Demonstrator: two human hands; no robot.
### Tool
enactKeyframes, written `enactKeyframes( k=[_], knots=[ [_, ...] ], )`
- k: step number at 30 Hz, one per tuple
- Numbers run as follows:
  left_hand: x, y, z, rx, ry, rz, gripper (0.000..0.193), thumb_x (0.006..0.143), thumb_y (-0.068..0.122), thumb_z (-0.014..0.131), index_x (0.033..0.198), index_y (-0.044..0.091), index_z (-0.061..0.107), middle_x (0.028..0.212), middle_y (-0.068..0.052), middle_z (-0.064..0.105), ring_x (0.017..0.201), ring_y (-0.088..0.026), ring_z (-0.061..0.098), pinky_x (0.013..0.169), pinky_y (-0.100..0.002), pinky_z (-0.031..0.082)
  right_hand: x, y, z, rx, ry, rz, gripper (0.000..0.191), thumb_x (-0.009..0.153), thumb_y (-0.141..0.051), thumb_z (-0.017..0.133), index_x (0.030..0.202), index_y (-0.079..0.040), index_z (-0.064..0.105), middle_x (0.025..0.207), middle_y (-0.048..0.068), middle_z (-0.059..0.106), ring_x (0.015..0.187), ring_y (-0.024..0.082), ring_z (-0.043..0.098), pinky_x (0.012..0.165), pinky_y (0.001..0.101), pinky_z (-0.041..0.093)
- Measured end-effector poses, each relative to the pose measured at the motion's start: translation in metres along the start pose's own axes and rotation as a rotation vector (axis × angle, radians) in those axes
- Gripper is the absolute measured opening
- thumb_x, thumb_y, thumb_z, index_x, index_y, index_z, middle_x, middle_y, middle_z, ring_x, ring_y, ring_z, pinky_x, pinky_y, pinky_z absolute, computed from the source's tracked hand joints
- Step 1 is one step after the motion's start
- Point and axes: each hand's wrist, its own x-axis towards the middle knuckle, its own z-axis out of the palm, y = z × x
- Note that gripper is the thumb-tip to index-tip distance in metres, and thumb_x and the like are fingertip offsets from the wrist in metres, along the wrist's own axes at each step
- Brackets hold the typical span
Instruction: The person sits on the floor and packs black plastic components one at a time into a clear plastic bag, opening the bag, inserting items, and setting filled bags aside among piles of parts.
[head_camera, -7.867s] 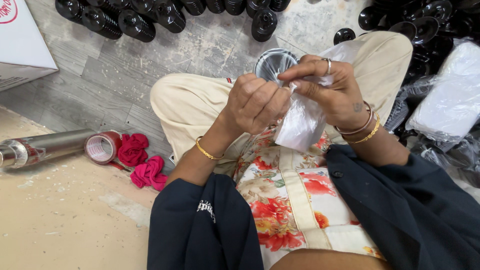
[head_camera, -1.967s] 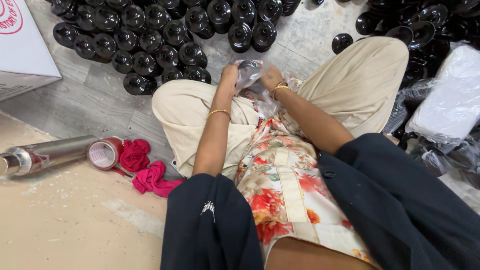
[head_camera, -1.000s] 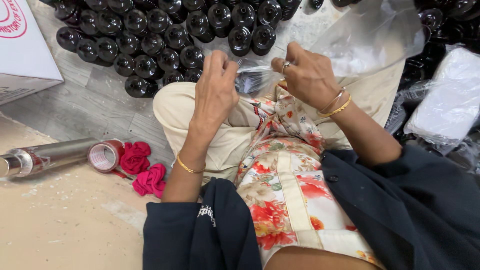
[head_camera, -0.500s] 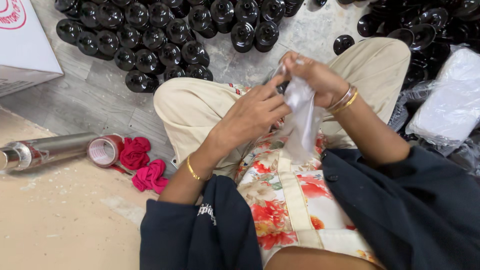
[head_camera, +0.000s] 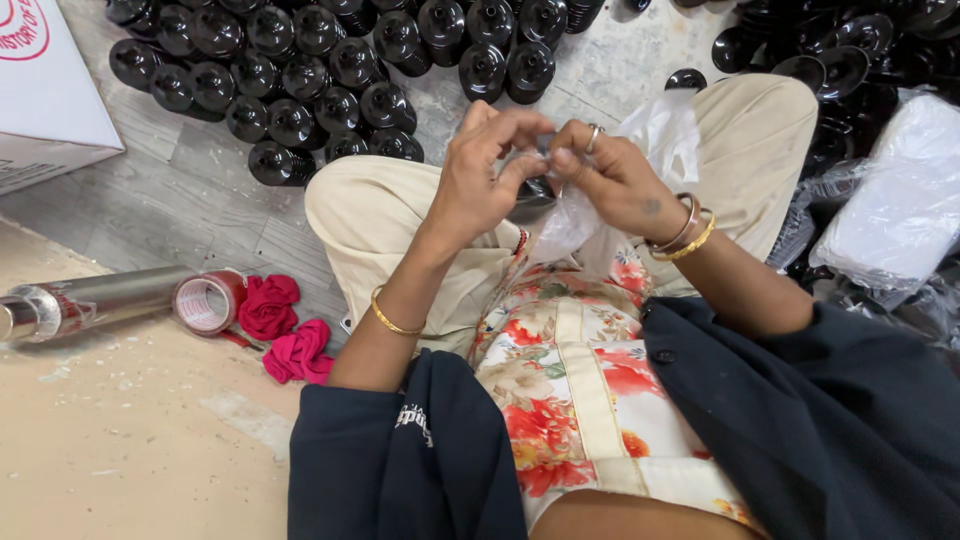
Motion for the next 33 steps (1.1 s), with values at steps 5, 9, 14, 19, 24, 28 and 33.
enactKeyframes(
  k=[5,9,14,19,24,28,33],
  knots=[
    [-0.004,-0.003,-0.001,0.067,0.014,0.108,0.024,0.082,-0.008,0.073,0.101,0.006,0.070,0.093,-0.006,0.067,0.093,-0.027,0.055,0.082,-0.036,0.048,-0.005,-0.012,0.000,-0.003,0.075,0.042,0.021,0.108,-0.025,0.061,0.111,-0.005,0.057,0.094,-0.002,0.061,0.088,0.006,0.055,0.080,0.0234,0.048],
    [-0.007,0.005,0.000,0.271,0.034,0.302,0.032,0.076,-0.009,0.070,0.105,0.003,0.070,0.100,-0.008,0.065,0.095,-0.029,0.054,0.085,-0.039,0.048,0.001,-0.017,-0.007,0.403,0.124,0.111,0.014,0.107,-0.020,0.059,0.105,-0.006,0.061,0.101,-0.002,0.065,0.095,0.008,0.063,0.089,0.0244,0.053],
    [-0.009,0.015,0.002,0.522,0.015,0.464,0.027,0.081,-0.003,0.074,0.107,-0.003,0.068,0.108,-0.009,0.062,0.099,-0.029,0.055,0.089,-0.041,0.048,-0.002,-0.025,-0.012,0.135,0.113,0.109,0.015,0.098,-0.010,0.072,0.108,-0.003,0.063,0.099,-0.001,0.064,0.092,0.006,0.060,0.084,0.0250,0.050],
    [-0.007,0.018,0.004,0.416,0.026,0.357,0.030,0.076,-0.008,0.070,0.105,-0.002,0.066,0.104,-0.011,0.061,0.098,-0.031,0.054,0.088,-0.042,0.049,-0.005,-0.030,-0.005,-0.544,0.180,-0.281,0.015,0.094,-0.005,0.073,0.104,-0.004,0.061,0.098,0.005,0.068,0.086,0.017,0.065,0.081,0.0327,0.052],
    [-0.010,0.025,0.009,0.244,0.087,0.228,0.022,0.086,-0.006,0.074,0.103,0.003,0.063,0.099,-0.008,0.060,0.097,-0.032,0.053,0.086,-0.041,0.047,-0.006,-0.027,0.005,-1.045,0.374,-0.443,0.026,0.090,-0.004,0.078,0.111,-0.004,0.062,0.095,0.010,0.066,0.071,0.029,0.064,0.063,0.0403,0.049],
    [-0.013,0.029,0.015,0.246,0.100,0.248,0.022,0.088,-0.007,0.073,0.105,0.003,0.064,0.100,-0.008,0.059,0.098,-0.032,0.053,0.088,-0.042,0.047,-0.009,-0.020,0.015,-0.989,0.440,-0.396,0.030,0.090,0.004,0.072,0.117,-0.005,0.062,0.096,0.010,0.065,0.077,0.029,0.066,0.069,0.0385,0.051],
    [-0.017,0.022,0.020,0.359,0.154,0.289,0.029,0.083,-0.009,0.072,0.110,-0.001,0.064,0.106,-0.012,0.060,0.098,-0.033,0.054,0.088,-0.043,0.048,-0.009,-0.018,0.013,-0.198,0.333,-0.182,0.034,0.098,0.009,0.059,0.131,0.000,0.060,0.117,0.007,0.069,0.110,0.016,0.066,0.097,0.0290,0.054]
  ],
)
